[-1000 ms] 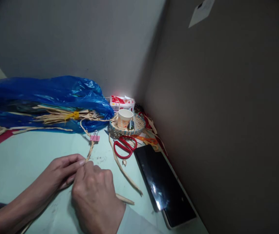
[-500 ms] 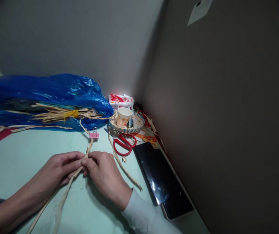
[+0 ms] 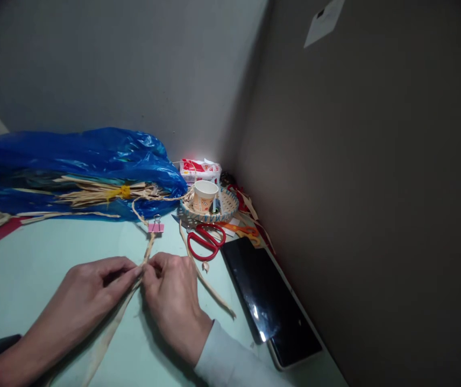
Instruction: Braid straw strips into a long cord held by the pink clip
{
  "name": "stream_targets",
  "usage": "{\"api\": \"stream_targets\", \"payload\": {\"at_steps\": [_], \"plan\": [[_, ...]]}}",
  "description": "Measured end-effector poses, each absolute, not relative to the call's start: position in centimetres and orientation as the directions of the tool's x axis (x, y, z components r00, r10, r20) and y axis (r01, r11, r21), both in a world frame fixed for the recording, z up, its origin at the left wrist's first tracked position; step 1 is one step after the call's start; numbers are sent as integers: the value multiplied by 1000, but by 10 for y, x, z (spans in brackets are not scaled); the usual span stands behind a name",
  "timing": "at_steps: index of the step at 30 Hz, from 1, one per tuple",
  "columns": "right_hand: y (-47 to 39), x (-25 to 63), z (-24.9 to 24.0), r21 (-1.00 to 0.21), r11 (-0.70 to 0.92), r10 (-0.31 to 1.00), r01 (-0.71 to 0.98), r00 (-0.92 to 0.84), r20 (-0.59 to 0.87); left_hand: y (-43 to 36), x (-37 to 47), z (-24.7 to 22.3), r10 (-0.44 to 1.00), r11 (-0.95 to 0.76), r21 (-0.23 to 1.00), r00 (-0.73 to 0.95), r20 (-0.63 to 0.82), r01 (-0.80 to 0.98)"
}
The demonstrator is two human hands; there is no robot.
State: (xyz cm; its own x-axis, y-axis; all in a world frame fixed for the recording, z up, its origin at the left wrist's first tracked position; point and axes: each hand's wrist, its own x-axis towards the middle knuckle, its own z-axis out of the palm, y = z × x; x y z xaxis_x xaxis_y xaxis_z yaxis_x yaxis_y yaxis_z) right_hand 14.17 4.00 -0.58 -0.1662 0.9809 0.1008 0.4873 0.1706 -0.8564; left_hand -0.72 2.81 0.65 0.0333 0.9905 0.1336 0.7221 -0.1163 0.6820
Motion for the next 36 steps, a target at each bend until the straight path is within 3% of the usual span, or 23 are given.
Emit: {"api": "stream_targets", "payload": {"at_steps": [4,7,9,15,20,22,23,25,27,28,29,30,32,36], "plan": [[38,142,-7,-842,217,971,495,-197,135,22,-5,2,917,-305,332,181,356,893],[41,142,-5,-896,173,972,409,-217,88,17,-1,-1,767,-437,51,343,542,898],[43,143,-4,-936,121,970,331,-241,40,14,1,-2,675,-479,-70,419,607,875],[46,142,-10,-998,-32,937,54,-347,-49,7,6,-5,687,-457,-224,501,527,861],[50,140,-16,-979,-184,939,-90,-310,-148,-5,12,-10,705,-436,-380,572,420,816],[52,140,-17,-972,-207,942,-110,-290,-168,-7,8,-8,713,-481,-259,545,440,838],[52,141,-17,-970,-211,943,-119,-287,-170,-5,4,-5,734,-508,-120,501,458,853],[52,143,-15,-968,-213,939,-131,-302,-166,4,-7,4,826,-499,272,357,436,823],[52,144,-13,-971,-201,935,-131,-322,-150,19,-17,13,963,-226,628,74,258,745],[51,145,-12,-971,-198,931,-132,-334,-145,27,-21,17,988,-114,736,1,152,667],[51,146,-12,-970,-200,927,-135,-346,-143,34,-23,20,999,-43,831,48,20,554],[51,147,-11,-969,-206,924,-138,-354,-146,40,-23,20,984,11,913,156,-82,408],[52,148,-11,-967,-220,919,-132,-361,-159,48,-21,16,920,167,965,319,-225,200],[54,149,-14,-971,-216,914,-103,-372,-164,54,-18,0,887,269,957,360,-289,106]]}}
